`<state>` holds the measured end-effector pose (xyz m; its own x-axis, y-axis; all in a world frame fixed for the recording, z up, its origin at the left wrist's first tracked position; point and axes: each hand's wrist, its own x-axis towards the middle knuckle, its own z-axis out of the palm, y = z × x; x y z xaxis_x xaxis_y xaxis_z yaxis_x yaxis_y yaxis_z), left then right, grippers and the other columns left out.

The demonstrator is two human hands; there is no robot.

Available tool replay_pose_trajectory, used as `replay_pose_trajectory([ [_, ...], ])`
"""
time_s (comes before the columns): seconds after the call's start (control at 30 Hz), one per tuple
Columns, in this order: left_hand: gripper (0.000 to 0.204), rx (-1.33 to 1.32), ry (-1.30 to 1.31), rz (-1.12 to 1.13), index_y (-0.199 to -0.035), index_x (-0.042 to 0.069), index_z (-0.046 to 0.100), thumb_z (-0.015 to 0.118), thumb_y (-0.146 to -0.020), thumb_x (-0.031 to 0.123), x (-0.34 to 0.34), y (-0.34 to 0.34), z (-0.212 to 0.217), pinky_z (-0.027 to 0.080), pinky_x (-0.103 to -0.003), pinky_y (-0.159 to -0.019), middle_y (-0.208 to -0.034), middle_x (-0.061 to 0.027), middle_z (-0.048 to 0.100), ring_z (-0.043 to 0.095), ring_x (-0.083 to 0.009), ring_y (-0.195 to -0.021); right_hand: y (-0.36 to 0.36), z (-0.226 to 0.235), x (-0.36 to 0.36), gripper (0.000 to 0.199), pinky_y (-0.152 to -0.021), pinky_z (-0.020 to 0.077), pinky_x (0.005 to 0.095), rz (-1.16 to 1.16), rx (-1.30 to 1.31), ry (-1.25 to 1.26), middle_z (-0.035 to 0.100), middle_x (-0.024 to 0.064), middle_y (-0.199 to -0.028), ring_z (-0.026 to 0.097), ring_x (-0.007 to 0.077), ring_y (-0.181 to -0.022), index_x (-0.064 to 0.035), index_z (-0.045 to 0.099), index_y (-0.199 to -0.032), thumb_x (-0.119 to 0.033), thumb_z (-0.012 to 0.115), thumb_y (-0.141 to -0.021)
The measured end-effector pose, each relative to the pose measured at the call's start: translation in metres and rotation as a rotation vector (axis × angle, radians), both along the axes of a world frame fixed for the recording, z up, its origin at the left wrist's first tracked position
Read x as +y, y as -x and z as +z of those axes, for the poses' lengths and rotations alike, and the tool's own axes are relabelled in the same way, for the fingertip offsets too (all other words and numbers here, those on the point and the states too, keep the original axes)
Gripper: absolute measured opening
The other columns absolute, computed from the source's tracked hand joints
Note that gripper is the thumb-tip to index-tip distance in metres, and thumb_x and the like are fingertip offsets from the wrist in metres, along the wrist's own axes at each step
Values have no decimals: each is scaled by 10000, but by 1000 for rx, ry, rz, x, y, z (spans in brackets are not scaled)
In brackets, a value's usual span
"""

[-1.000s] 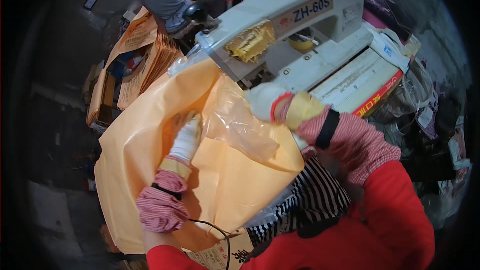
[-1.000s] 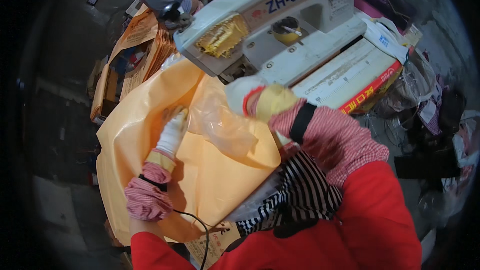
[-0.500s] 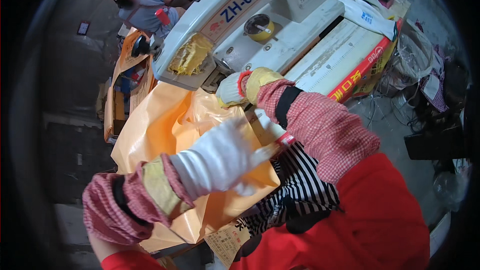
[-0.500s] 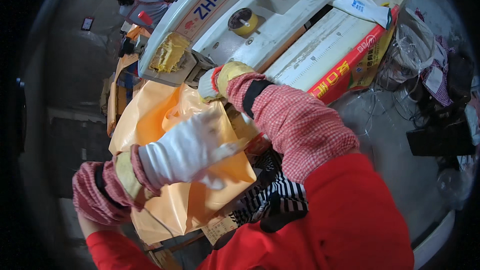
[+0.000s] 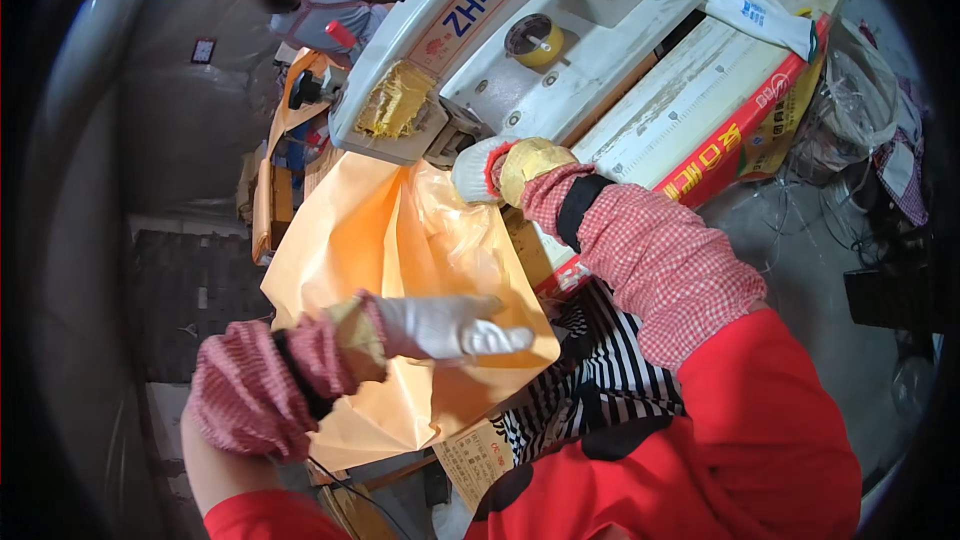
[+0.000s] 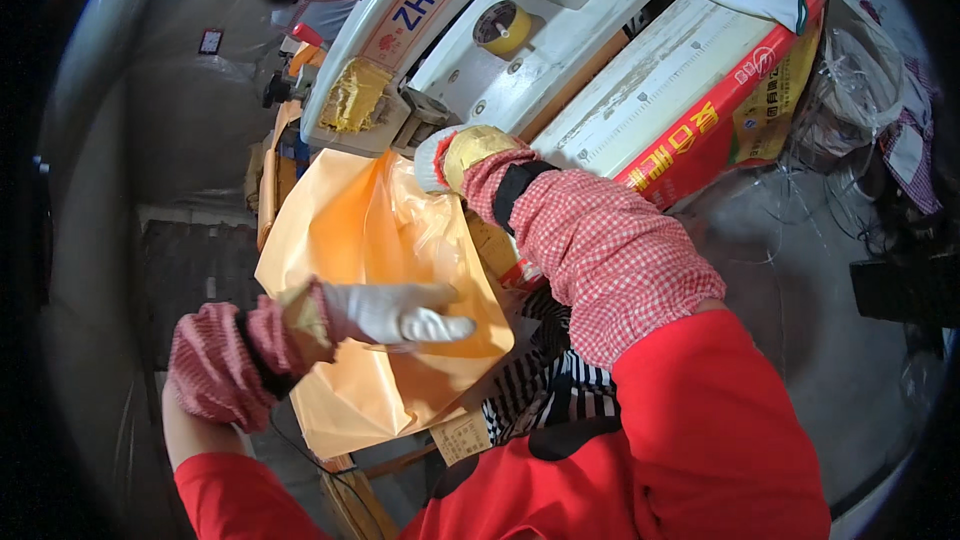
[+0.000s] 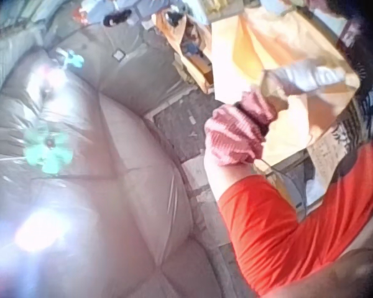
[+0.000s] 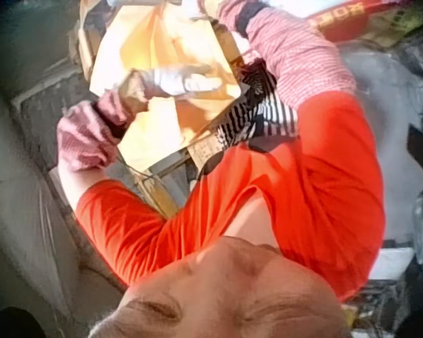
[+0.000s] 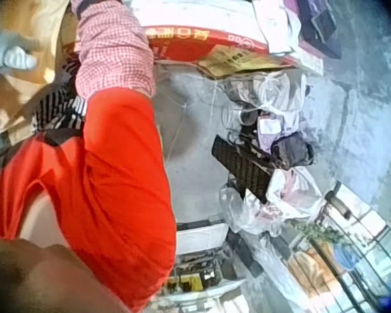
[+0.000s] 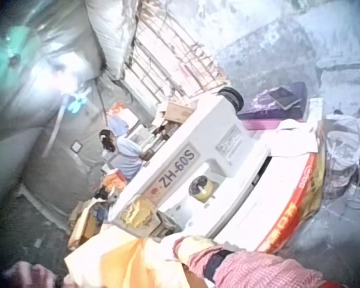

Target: Sealing the openings of large woven plastic bags using an industrial sealing machine.

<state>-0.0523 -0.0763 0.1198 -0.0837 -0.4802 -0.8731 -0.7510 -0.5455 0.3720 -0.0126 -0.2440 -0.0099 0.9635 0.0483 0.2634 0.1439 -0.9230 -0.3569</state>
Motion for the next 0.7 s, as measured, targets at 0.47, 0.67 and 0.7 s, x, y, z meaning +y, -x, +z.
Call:
replay_pose_trajectory([
  [0.47,222,305,-383,-718,-745,-13,602,502,-783,182,61,114,31,450,-417,-626,-730,-177,594,570,-380,-710,23,-3,78,185,-490,456,376,-332,-307,-127,632,89,-696,601,245,-610,-62,638,-792,-204,523,-767],
  [0.67,260,214,-479,-694,-784,-12,561,473,-849,224,31,126,30,443,-409,-614,-712,-175,561,552,-366,-702,36,-15,100,279,-492,458,374,-587,-53,-290,646,49,-740,613,213,-667,-34,614,-925,-214,590,-714],
  [0.7,259,225,-357,-739,-765,-1,550,464,-849,229,28,122,27,434,-412,-604,-702,-177,554,544,-369,-690,38,-16,96,325,-582,488,380,-536,36,-276,652,54,-765,622,217,-731,-45,614,-946,-247,647,-694],
])
